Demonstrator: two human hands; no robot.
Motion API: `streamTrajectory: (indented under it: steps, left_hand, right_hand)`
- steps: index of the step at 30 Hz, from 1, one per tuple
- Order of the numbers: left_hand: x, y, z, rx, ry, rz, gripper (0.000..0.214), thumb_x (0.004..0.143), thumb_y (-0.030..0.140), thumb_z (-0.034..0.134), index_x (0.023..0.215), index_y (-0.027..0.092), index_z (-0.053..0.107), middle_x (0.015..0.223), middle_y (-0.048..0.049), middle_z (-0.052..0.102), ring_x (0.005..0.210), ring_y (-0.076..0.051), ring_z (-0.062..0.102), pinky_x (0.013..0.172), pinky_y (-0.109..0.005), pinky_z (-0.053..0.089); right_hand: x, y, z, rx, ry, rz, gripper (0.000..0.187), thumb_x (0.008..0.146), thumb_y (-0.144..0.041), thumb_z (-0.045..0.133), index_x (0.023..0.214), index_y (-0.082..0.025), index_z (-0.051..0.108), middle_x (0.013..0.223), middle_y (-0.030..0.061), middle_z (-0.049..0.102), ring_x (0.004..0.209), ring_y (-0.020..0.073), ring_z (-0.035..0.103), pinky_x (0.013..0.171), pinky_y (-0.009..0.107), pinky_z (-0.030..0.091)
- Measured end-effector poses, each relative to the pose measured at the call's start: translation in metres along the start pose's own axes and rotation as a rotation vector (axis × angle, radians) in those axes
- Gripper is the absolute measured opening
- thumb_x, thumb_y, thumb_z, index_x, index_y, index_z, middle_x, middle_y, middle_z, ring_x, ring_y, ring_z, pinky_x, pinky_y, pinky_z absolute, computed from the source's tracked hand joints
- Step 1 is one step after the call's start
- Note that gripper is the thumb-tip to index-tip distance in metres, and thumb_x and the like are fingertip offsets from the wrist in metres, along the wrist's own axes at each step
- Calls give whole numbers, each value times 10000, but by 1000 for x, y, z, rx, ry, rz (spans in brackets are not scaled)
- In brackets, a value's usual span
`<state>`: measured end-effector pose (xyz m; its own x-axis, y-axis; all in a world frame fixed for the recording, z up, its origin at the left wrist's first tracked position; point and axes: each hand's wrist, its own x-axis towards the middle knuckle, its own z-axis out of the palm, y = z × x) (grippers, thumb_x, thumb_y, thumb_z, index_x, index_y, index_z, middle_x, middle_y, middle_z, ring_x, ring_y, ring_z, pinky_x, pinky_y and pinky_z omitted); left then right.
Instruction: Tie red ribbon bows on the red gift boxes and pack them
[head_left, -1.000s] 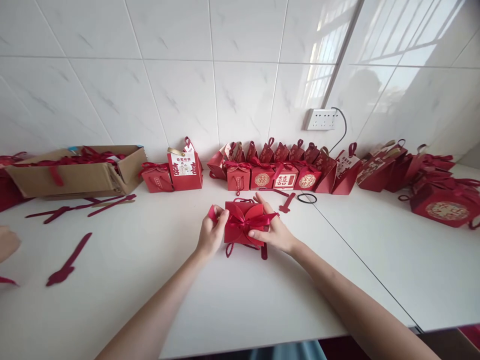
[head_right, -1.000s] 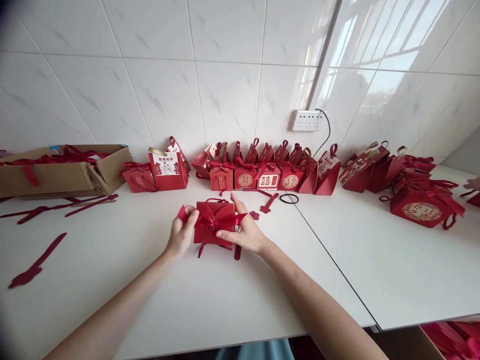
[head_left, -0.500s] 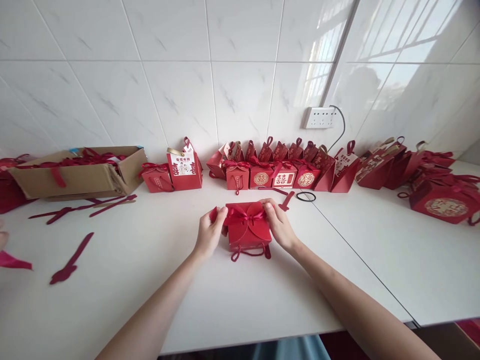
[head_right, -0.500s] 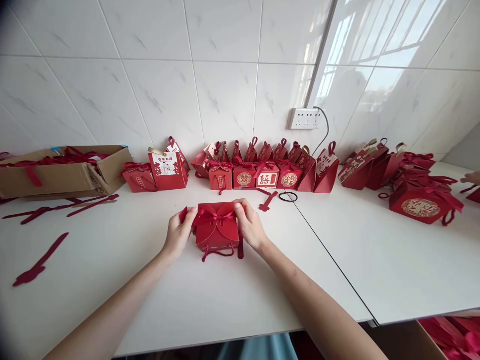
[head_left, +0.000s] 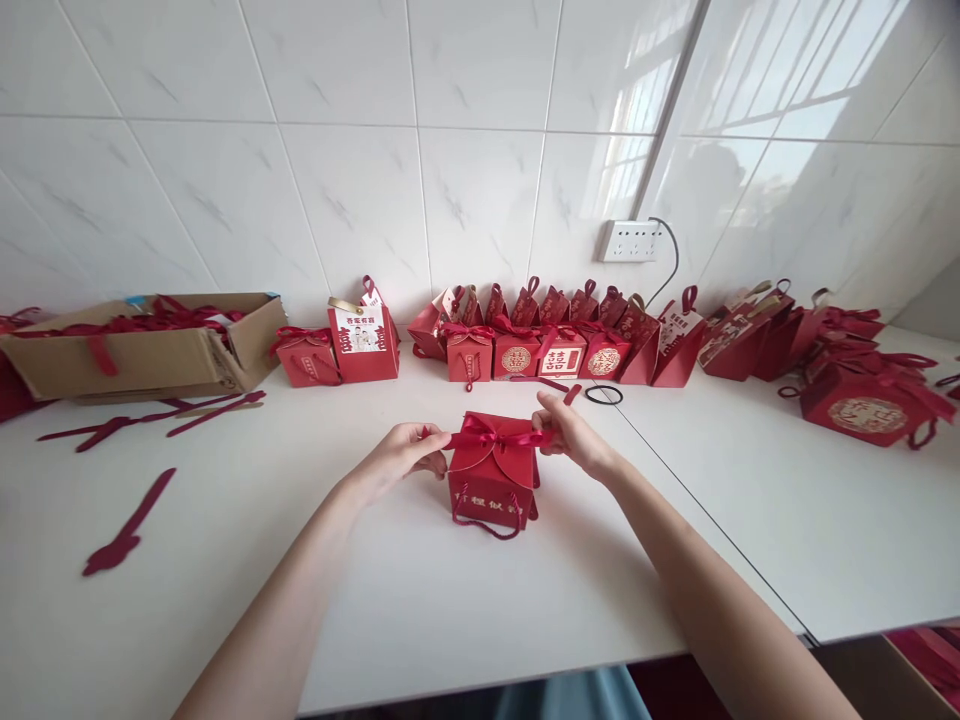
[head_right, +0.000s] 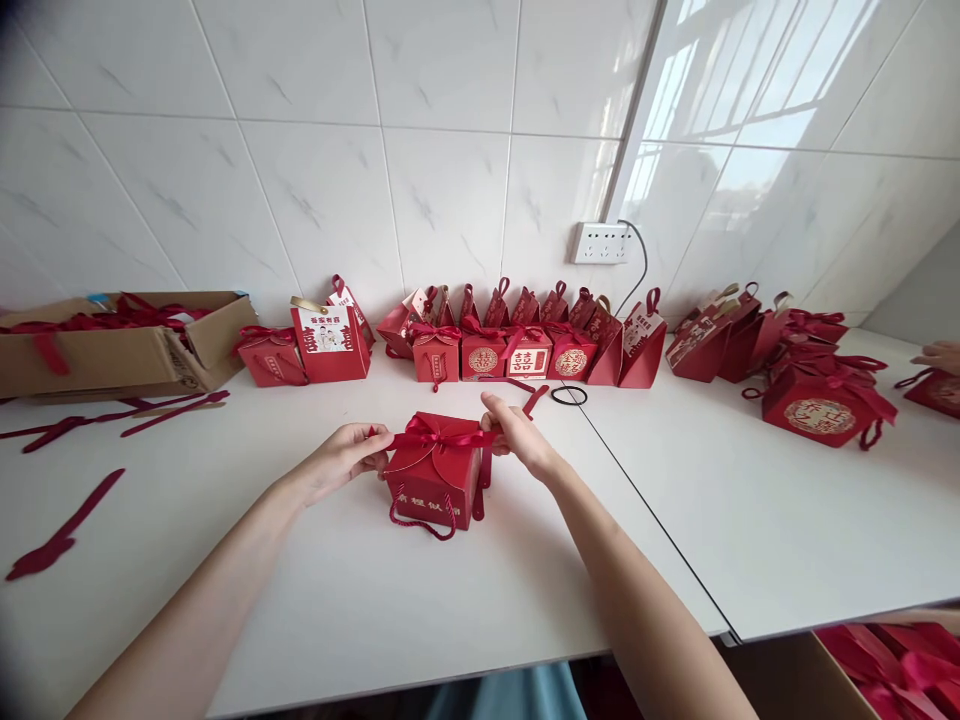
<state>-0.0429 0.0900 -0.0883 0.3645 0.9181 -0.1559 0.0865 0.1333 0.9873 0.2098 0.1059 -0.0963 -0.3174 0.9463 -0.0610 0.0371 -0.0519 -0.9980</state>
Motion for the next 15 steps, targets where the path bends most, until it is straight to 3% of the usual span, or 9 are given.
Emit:
streamTrajectory:
  steps: [3, 6, 10, 15]
  left_hand:
    - [-1, 1, -5, 21, 8, 1, 311, 695, 450, 667, 644, 174, 534, 509, 4, 580, 528, -138, 578, 593, -274, 466]
    - [-2, 2, -8, 20, 10, 23, 286, 710, 434, 663, 658, 178, 547, 508, 3, 581, 543, -142, 583, 609, -279, 479]
    - [-3, 3, -13, -5, 0, 23, 248, 691, 404, 689, 698, 177, 590, 631, -24, 634, 631, -157, 615, 706, -316, 504]
    - [-2, 0, -20, 64, -94, -10, 234, 688, 397, 697, 696, 167, 654, 802, -68, 663, 784, -191, 631, 771, -324, 500]
  right_hand:
    - [-7, -8, -9, 33, -206, 84, 527, 761, -599, 546, 532, -214, 269, 486, -99, 144, 464, 61, 108, 480, 255, 130]
    - [-12, -11, -14, 57, -303, 78, 513, 740, -509, 637, 539, -212, 269, 493, -101, 165, 467, 57, 145, 500, 261, 161]
    - [-11, -8, -15, 119, -374, 32, 424, 766, -432, 650, 551, -187, 379, 518, -84, 249, 481, 64, 227, 535, 268, 224]
    - [-11, -8, -16, 159, -353, 46, 453, 738, -446, 683, 528, -191, 372, 489, -102, 201, 462, 57, 200, 547, 273, 245]
